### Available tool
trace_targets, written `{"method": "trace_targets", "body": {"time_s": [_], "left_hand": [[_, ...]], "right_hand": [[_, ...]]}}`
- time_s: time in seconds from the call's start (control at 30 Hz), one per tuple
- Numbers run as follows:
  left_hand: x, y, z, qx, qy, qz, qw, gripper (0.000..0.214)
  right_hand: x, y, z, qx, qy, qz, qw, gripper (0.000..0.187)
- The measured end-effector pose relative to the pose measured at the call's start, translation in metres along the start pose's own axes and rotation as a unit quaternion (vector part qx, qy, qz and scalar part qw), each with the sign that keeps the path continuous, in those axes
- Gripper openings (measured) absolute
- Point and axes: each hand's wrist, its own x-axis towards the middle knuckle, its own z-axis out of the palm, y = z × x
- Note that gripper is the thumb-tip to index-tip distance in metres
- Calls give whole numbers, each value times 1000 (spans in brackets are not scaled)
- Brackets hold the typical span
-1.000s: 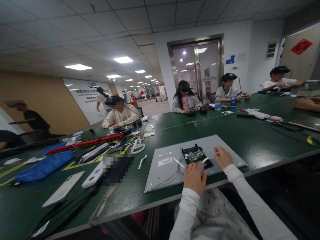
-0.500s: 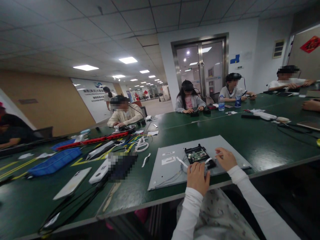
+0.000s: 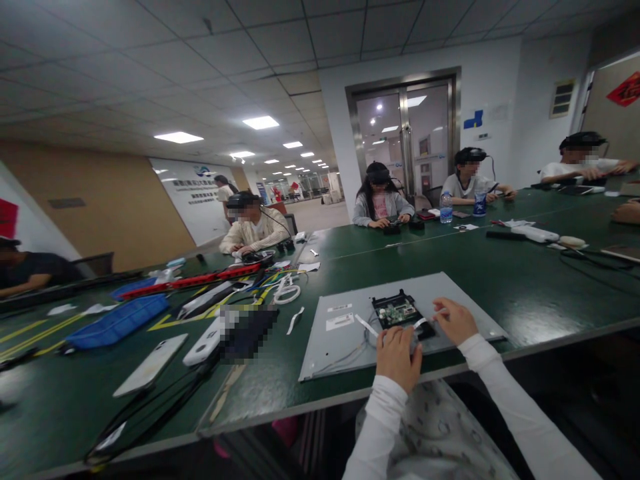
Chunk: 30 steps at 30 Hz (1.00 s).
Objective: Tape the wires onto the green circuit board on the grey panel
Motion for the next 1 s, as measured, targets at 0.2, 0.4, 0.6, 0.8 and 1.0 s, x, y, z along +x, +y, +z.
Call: {"method": "trace_targets", "body": {"time_s": [0.2,0.4,0.6,0.8,1.0], "left_hand": [[12,-39,-23,23,63,-64,996,31],[24,-149,-67,123,101,-256,954,31],[9,-226,-72,178,64,-448,874,35],[5,-244,-66,181,58,-478,858,39],[5,-254,-68,179,63,-484,854,34]], "right_hand": [[0,5,2,-1,4,-16,1000,30],[-1,7,3,-2,4,-7,1000,33],[-2,7,3,9,1,-2,1000,34],[-2,8,2,13,-7,0,1000,34],[-2,8,3,16,-11,0,1000,34]]}}
